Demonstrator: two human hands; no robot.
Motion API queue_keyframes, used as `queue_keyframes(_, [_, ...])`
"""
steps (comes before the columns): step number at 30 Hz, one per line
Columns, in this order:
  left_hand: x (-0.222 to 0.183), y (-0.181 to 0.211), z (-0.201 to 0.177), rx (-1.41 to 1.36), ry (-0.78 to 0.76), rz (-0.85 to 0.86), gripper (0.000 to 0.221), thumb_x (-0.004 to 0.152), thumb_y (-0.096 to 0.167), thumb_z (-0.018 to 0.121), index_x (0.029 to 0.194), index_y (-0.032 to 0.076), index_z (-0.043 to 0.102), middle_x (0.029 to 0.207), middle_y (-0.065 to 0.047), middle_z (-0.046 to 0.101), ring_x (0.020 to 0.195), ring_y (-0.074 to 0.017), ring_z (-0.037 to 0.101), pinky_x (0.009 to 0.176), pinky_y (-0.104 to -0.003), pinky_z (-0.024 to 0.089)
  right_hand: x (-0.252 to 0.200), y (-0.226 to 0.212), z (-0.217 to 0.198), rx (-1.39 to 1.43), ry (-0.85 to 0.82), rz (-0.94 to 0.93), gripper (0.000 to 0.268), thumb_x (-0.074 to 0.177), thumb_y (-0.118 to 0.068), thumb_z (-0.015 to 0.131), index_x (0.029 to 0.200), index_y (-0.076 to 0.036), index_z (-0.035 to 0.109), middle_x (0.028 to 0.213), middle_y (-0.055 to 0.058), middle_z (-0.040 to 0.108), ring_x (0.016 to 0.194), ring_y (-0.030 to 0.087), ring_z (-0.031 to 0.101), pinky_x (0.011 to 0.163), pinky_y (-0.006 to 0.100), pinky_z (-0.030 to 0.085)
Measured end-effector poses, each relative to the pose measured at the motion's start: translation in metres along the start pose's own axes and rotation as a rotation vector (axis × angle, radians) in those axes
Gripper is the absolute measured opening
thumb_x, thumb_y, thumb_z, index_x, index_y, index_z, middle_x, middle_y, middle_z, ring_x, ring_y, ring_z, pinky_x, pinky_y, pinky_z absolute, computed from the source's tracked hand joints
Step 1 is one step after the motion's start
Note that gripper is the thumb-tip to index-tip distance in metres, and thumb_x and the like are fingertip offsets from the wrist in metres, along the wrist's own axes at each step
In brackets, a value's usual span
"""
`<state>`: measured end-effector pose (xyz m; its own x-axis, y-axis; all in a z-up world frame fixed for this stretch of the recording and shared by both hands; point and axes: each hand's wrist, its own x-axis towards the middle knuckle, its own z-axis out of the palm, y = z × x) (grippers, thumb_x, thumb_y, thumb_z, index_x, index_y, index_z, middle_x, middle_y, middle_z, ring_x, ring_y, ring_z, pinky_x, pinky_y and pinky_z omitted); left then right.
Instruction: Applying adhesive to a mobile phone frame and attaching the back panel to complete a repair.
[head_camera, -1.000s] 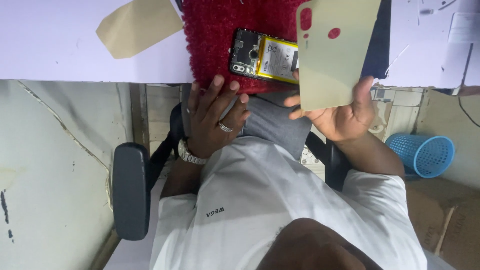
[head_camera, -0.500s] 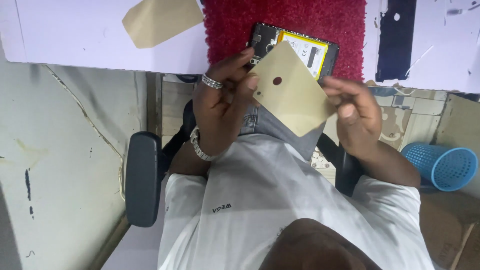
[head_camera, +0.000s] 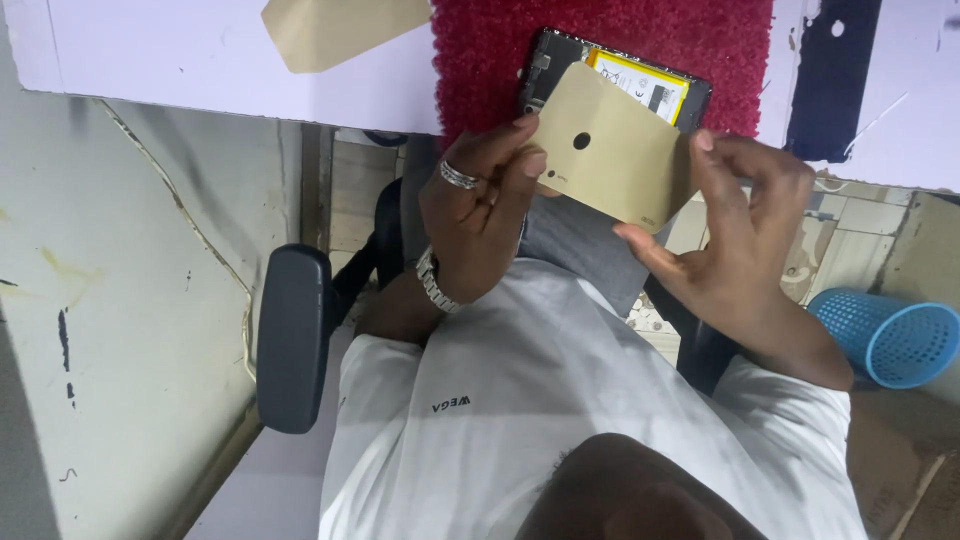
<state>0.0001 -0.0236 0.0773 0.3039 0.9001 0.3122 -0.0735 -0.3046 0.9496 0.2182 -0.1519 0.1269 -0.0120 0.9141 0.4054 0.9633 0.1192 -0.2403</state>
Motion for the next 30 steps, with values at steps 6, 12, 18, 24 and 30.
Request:
queue_keyframes(6, [-0.037, -0.027, -0.012, 0.127, -0.197, 0.349, 0.037, 0.117, 0.012, 0.064, 0.152, 0.01, 0.051, 0.115, -0.013, 0.077, 0.101, -0.0274, 0.078, 0.091, -0.04, 0.068, -0.023, 0.034, -0.009, -0.017, -0.045, -0.061, 0.102, 0.1, -0.059, 0.096, 0.168, -0.01, 0.037, 0.139, 0.024, 0.057, 0.128, 0.043, 0.055, 0.112, 0.056, 0.031])
queue_keyframes(12, [-0.027, -0.049, -0.031, 0.613, 0.036, 0.802, 0.042, 0.117, 0.033, 0.056, 0.138, -0.003, 0.055, 0.1, -0.016, 0.071, 0.092, -0.0313, 0.068, 0.088, -0.043, 0.068, -0.009, 0.063, -0.036, 0.036, -0.036, -0.188, 0.054, 0.112, -0.015, 0.099, 0.152, 0.004, 0.067, 0.152, 0.042, 0.054, 0.135, 0.059, 0.057, 0.105, 0.071, 0.052])
queue_keyframes(18, [-0.047, -0.105, -0.036, 1.08, 0.049, 0.648, 0.053, 0.121, 0.054, 0.057, 0.157, 0.015, 0.052, 0.16, -0.013, 0.052, 0.151, -0.0358, 0.047, 0.128, -0.059, 0.035, 0.01, 0.083, 0.002, 0.112, -0.094, -0.144, 0.046, 0.109, -0.029, 0.092, 0.133, 0.009, 0.084, 0.147, 0.038, 0.065, 0.133, 0.051, 0.053, 0.111, 0.062, 0.037])
queue_keyframes(24, [-0.033, -0.125, -0.031, 1.137, -0.123, 0.674, 0.065, 0.127, 0.066, 0.053, 0.166, 0.015, 0.042, 0.17, -0.013, 0.041, 0.161, -0.036, 0.03, 0.134, -0.06, 0.01, 0.017, 0.085, 0.038, 0.238, -0.003, -0.184, 0.039, 0.107, -0.027, 0.084, 0.131, 0.005, 0.081, 0.137, 0.032, 0.063, 0.129, 0.046, 0.052, 0.104, 0.059, 0.04])
queue_keyframes(30, [-0.021, -0.127, -0.024, 1.045, -0.017, 0.731, 0.055, 0.123, 0.056, 0.057, 0.156, 0.012, 0.051, 0.159, -0.013, 0.053, 0.151, -0.0358, 0.046, 0.13, -0.057, 0.03, 0.018, 0.08, 0.034, 0.241, -0.023, -0.138, 0.039, 0.108, -0.03, 0.082, 0.128, 0.004, 0.083, 0.139, 0.034, 0.063, 0.128, 0.045, 0.051, 0.106, 0.059, 0.035])
